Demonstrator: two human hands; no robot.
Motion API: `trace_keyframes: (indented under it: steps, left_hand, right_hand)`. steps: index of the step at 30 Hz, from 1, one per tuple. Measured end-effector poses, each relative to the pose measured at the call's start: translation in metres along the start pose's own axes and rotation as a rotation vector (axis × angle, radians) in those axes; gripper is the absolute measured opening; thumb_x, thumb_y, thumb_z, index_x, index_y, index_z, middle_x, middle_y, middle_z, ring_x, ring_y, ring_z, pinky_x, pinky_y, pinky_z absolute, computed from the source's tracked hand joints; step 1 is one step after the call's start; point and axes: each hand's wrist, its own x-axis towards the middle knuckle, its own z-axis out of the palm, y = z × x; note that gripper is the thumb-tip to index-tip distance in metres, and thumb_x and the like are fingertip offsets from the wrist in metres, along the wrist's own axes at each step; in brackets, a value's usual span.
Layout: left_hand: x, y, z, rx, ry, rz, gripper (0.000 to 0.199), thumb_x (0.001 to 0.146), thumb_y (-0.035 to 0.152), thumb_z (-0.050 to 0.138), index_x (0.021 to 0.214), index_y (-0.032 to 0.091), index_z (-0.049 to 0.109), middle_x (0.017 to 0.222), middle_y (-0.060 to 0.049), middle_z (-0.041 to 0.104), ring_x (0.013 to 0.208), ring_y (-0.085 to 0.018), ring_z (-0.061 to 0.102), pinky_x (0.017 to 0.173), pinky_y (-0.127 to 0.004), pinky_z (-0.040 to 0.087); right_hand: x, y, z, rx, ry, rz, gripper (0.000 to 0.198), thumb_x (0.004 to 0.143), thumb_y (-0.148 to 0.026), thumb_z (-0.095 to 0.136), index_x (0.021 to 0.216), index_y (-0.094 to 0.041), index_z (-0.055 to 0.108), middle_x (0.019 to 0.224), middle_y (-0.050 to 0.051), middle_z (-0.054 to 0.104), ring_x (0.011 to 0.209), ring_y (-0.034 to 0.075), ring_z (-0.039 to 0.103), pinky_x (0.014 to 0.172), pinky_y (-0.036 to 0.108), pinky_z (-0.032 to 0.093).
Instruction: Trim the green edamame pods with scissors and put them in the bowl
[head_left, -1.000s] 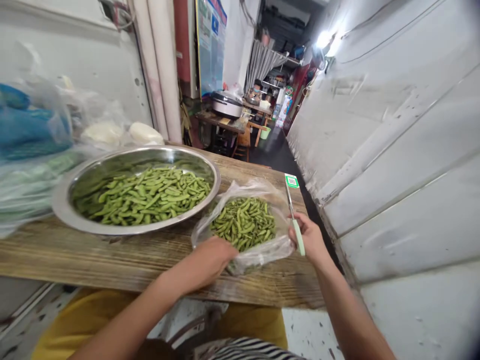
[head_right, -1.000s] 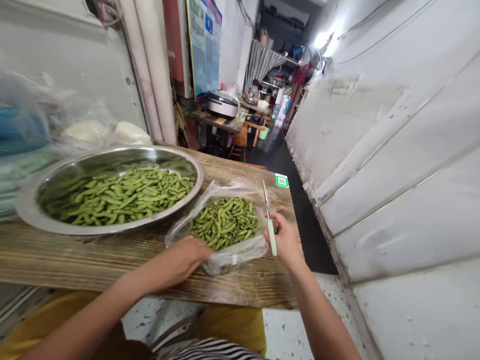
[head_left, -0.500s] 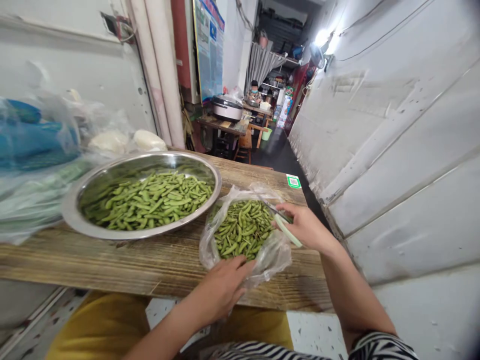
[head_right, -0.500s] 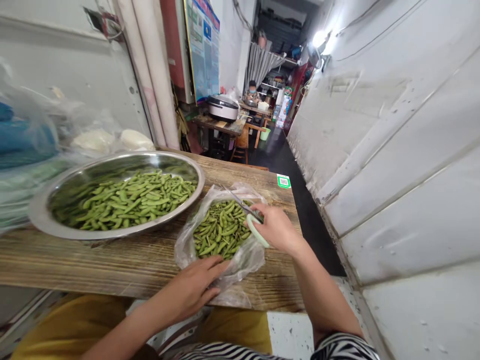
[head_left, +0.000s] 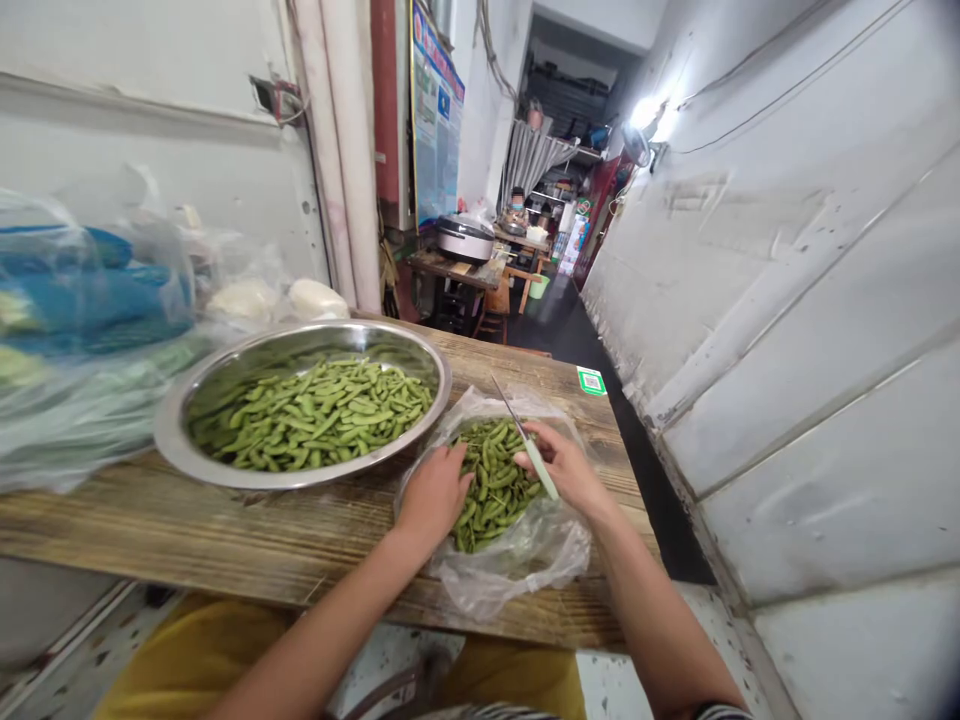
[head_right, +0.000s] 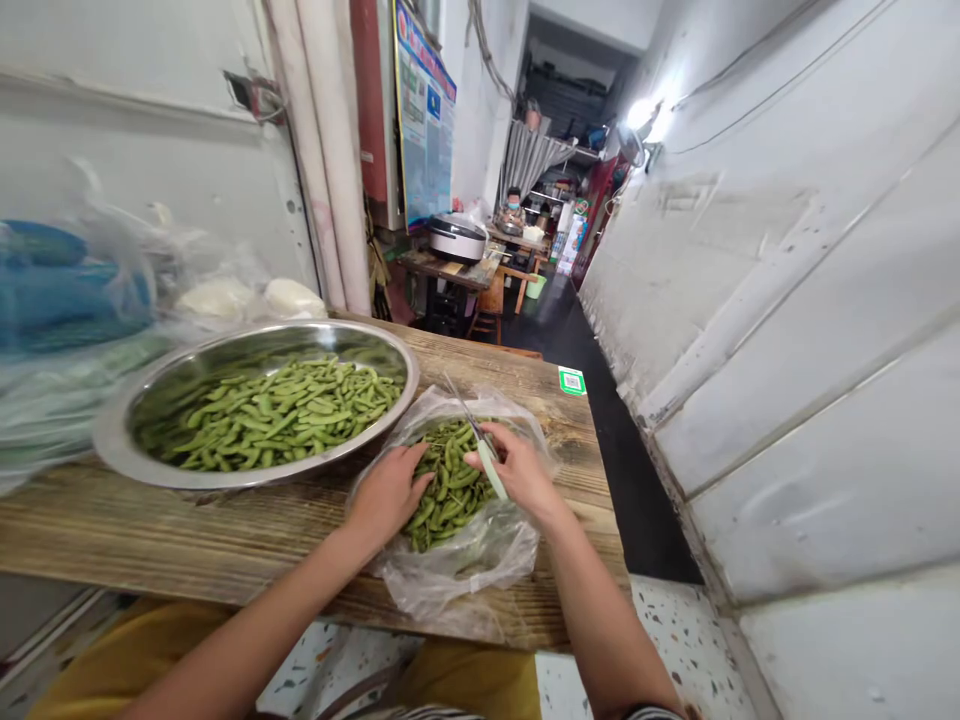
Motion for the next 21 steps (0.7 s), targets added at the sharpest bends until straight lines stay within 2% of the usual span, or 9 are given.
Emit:
trace_keyframes:
  steps: [3,7,10,12,14,16,18,21]
  left_hand:
    - [0.009,-0.008,0.010,0.000,0.013,0.028,0.029,0.085,0.022,0.051,0.111,0.015,0.062,0.097,-0.012,0.063,0.089,-0.023,0.062,0.081,-0.036,0.049]
    - [0.009,-0.013,0.013,-0.192,0.116,0.081,0.023,0.084,0.022,0.050,0.100,0.015,0.065,0.100,-0.011,0.064,0.095,-0.021,0.061,0.086,-0.036,0.048]
    - [0.006,-0.007,0.008,-0.452,0.118,0.063,0.025,0.084,0.028,0.050,0.100,0.015,0.064,0.098,-0.009,0.068,0.091,-0.020,0.064,0.085,-0.036,0.049]
    - [0.001,0.000,0.004,-0.660,0.043,0.021,0.028,0.085,0.031,0.046,0.102,0.016,0.063,0.091,-0.007,0.070,0.081,-0.018,0.066,0.076,-0.033,0.052]
    - [-0.004,0.004,0.001,-0.798,-0.026,-0.030,0.032,0.087,0.034,0.042,0.106,0.016,0.061,0.086,-0.005,0.071,0.070,-0.017,0.066,0.064,-0.029,0.053]
    - [-0.010,0.005,-0.002,-0.773,-0.035,-0.068,0.036,0.088,0.035,0.040,0.110,0.016,0.061,0.078,-0.004,0.070,0.063,-0.016,0.065,0.058,-0.028,0.051]
    - [-0.014,0.003,-0.004,-0.615,0.027,-0.045,0.034,0.088,0.034,0.041,0.107,0.015,0.063,0.076,-0.005,0.070,0.068,-0.018,0.066,0.065,-0.030,0.051]
    - [-0.020,0.002,-0.009,-0.408,0.137,0.008,0.028,0.087,0.033,0.044,0.094,0.017,0.066,0.086,-0.008,0.071,0.081,-0.020,0.065,0.077,-0.033,0.048]
  right_hand:
    - [-0.006,0.010,-0.006,-0.238,0.081,-0.089,0.047,0.074,-0.040,0.070,0.116,-0.021,0.061,0.088,0.003,0.062,0.077,0.017,0.057,0.074,0.031,0.046]
    - [-0.014,0.010,-0.009,-0.384,0.050,-0.175,0.049,0.075,-0.040,0.070,0.120,-0.023,0.061,0.098,0.007,0.061,0.090,0.022,0.056,0.084,0.037,0.044]
    - [-0.023,0.008,-0.003,-0.252,0.040,-0.199,0.046,0.077,-0.038,0.069,0.120,-0.023,0.061,0.101,0.008,0.060,0.091,0.022,0.057,0.085,0.036,0.046]
    - [-0.030,0.009,0.002,-0.084,-0.008,-0.156,0.045,0.079,-0.038,0.067,0.122,-0.025,0.058,0.102,0.007,0.061,0.086,0.020,0.059,0.080,0.034,0.049]
    - [-0.038,0.009,0.005,0.037,-0.061,-0.088,0.047,0.082,-0.038,0.063,0.127,-0.026,0.054,0.094,0.005,0.063,0.080,0.019,0.060,0.072,0.031,0.052]
    - [-0.045,0.007,0.003,-0.009,-0.028,-0.108,0.047,0.083,-0.037,0.063,0.127,-0.025,0.052,0.093,0.006,0.063,0.082,0.019,0.060,0.073,0.031,0.052]
    - [-0.052,0.003,-0.002,-0.167,0.052,-0.178,0.043,0.082,-0.034,0.063,0.123,-0.023,0.054,0.104,0.008,0.060,0.090,0.021,0.059,0.080,0.033,0.049]
    - [-0.068,-0.004,-0.006,-0.371,0.094,-0.178,0.039,0.078,-0.036,0.066,0.113,-0.021,0.058,0.102,0.009,0.059,0.081,0.020,0.058,0.072,0.031,0.049]
